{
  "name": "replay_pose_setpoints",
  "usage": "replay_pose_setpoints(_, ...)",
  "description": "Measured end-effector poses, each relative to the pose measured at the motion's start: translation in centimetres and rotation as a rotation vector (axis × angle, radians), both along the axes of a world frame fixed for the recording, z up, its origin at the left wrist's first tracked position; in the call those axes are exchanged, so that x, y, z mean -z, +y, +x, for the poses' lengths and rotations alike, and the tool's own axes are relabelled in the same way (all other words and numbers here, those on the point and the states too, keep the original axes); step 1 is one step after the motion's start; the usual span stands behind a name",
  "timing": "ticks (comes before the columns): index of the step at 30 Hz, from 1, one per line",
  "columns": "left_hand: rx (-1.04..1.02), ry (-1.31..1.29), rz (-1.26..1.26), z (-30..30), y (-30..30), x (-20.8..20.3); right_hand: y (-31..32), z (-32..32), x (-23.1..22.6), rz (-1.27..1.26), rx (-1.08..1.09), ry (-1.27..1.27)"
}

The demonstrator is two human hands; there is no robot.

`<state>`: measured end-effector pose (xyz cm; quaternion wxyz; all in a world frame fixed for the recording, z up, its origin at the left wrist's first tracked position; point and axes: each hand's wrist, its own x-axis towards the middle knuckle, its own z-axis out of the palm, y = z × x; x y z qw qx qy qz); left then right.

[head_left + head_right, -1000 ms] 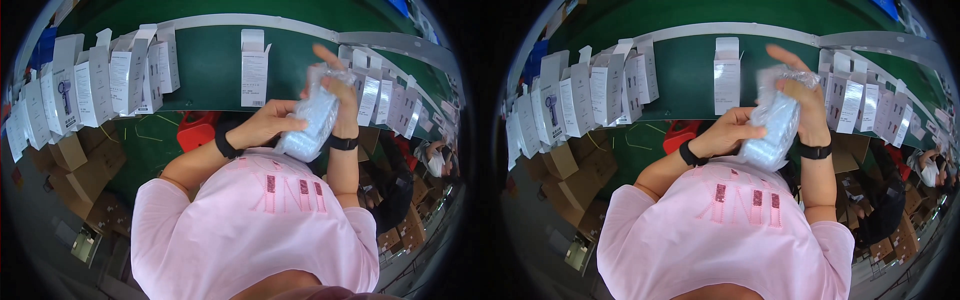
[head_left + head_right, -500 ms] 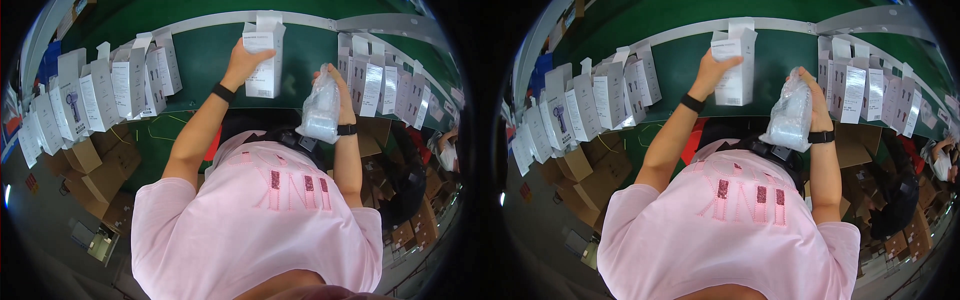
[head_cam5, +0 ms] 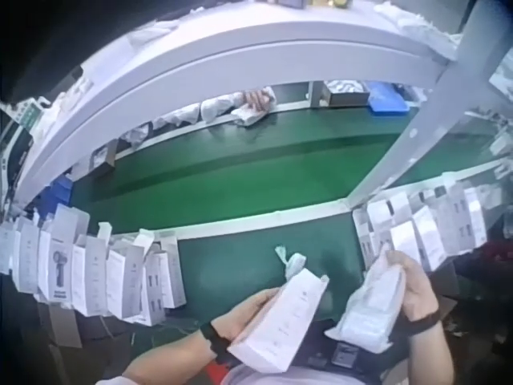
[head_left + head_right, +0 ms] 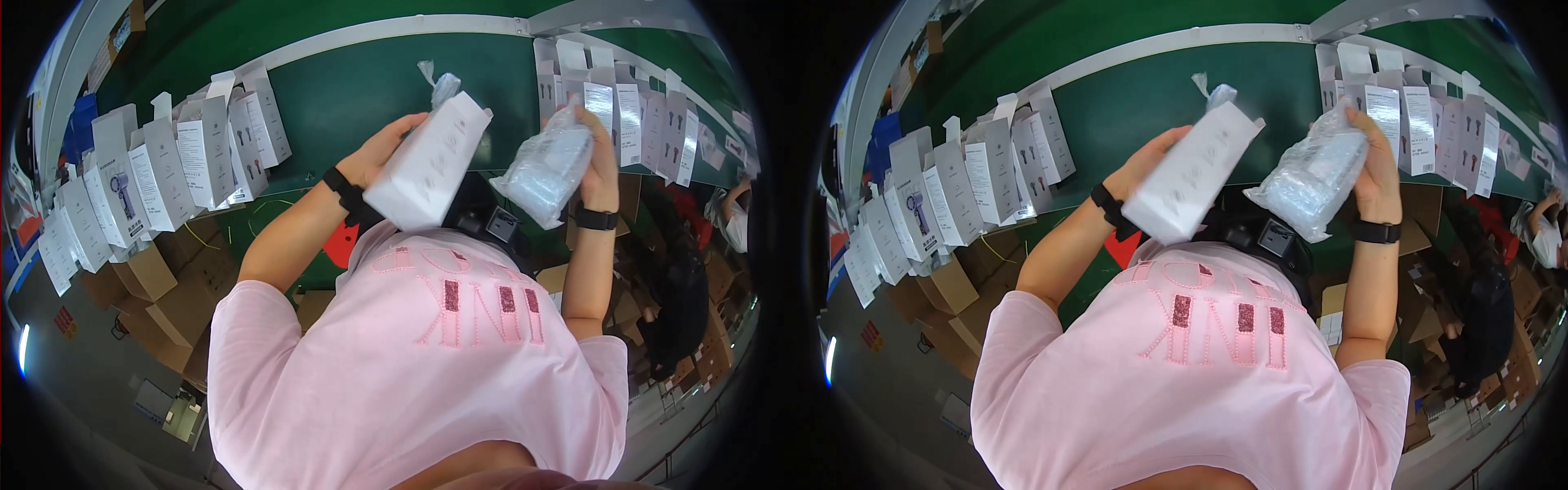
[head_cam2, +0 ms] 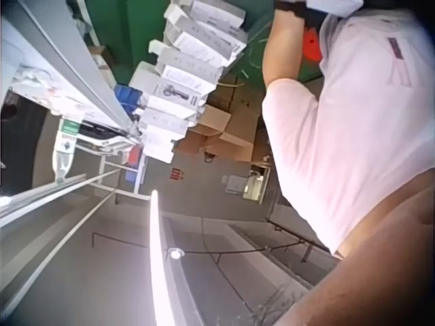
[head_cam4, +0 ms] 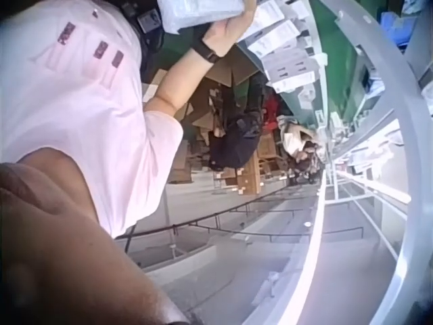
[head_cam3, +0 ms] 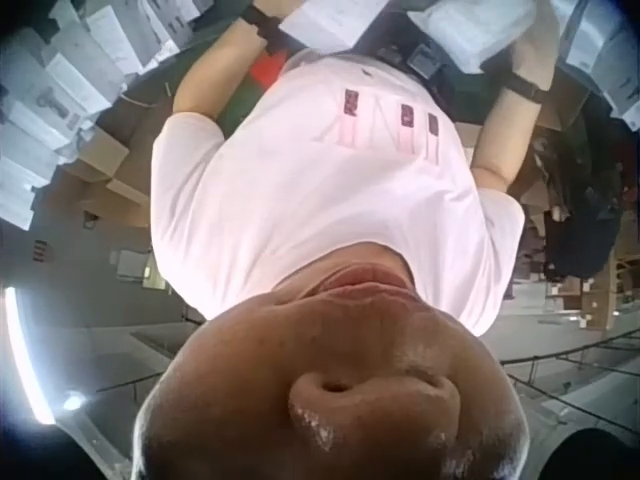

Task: Packaging industrial products by inserting bubble-wrapped items and instruction manuals into cardboard boxes on an assembly line.

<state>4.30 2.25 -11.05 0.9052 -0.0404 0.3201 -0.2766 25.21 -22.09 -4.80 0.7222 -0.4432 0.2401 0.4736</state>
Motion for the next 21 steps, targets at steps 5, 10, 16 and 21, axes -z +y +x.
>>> replay_pose_setpoints(5,0.074,-0.154,0.146,2.3,1.0,-3.1,1.1,3.5,-5.5,0.004,0.211,-0.345)
replay_pose_setpoints(10,0.204,-0.476,1.21,4.3,-2.5,-7.5,8.2,5.0,-9.4,0.165,0.589,-0.695)
replay_pose_setpoints(16,-0.069,-0.516,1.433,2.0,-3.1,-7.2,9.4,1.8,-9.9,0.815,-0.107,-0.742)
replay_pose_setpoints(21,-0.111,-0.441,1.514,0.6,-4.4,-8.4,9.1,1.3,-11.4,0.628,-0.352,-0.69)
